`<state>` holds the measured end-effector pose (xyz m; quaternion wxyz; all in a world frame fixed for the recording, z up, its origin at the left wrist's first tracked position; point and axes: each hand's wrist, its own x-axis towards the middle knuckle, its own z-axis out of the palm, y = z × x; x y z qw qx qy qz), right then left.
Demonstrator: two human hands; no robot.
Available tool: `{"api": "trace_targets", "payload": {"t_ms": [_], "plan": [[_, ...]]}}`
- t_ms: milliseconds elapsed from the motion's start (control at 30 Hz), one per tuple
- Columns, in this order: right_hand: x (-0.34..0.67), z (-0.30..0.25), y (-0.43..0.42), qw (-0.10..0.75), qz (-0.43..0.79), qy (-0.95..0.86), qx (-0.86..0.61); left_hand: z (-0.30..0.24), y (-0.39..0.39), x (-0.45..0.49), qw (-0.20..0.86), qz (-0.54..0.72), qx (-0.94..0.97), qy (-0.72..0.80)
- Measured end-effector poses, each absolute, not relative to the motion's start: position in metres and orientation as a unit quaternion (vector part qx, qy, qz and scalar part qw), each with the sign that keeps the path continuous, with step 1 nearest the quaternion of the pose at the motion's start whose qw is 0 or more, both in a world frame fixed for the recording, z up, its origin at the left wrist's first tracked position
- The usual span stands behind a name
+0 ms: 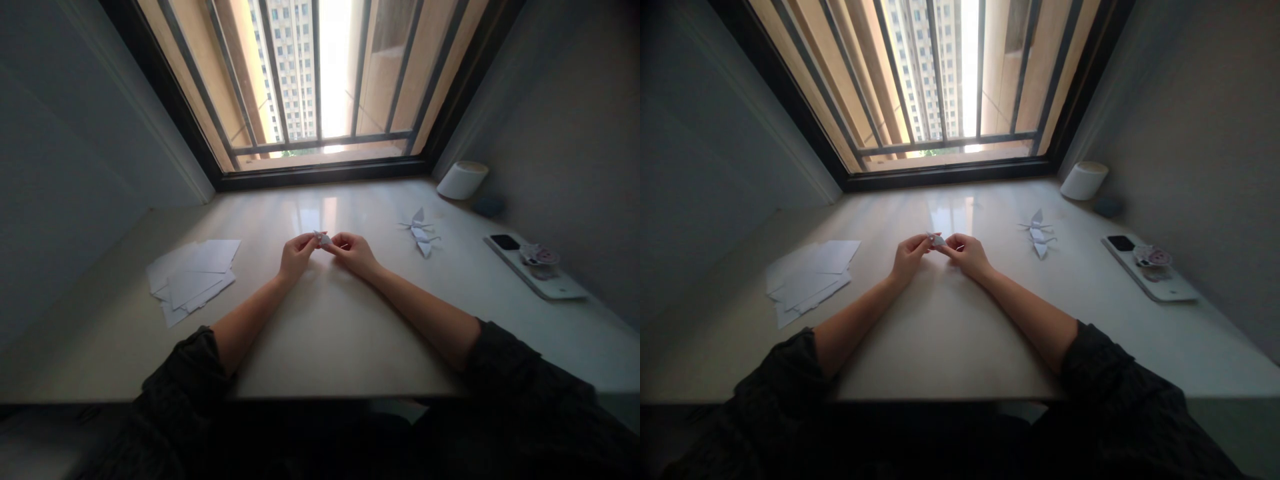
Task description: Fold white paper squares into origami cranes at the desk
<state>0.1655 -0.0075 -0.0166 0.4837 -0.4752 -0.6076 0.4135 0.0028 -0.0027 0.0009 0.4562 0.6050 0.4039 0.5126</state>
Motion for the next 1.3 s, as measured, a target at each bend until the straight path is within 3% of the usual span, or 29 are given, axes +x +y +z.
{"api": "trace_targets", "payload": {"t_ms": [267, 467, 800, 1033, 1300], "plan": [[0.164, -0.020, -0.008, 0.522, 0.413, -0.586, -0.462, -0.006, 0.005, -0.001, 0.456, 0.492, 0.598, 0.439], [0.168, -0.009, -0.014, 0.583, 0.248, -0.587, -0.504, -0.006, 0.006, -0.001, 0.494, 0.446, 0.589, 0.458], [0.169, -0.006, -0.021, 0.493, 0.055, -0.745, -0.446, -0.001, 0.003, 0.000, 0.492, 0.487, 0.572, 0.439], [0.166, -0.005, -0.020, 0.469, 0.079, -0.822, -0.313, -0.009, 0.011, -0.004, 0.518, 0.535, 0.514, 0.426], [0.168, -0.009, -0.016, 0.484, 0.119, -0.794, -0.349, -0.005, 0.007, -0.003, 0.508, 0.518, 0.532, 0.436]]}}
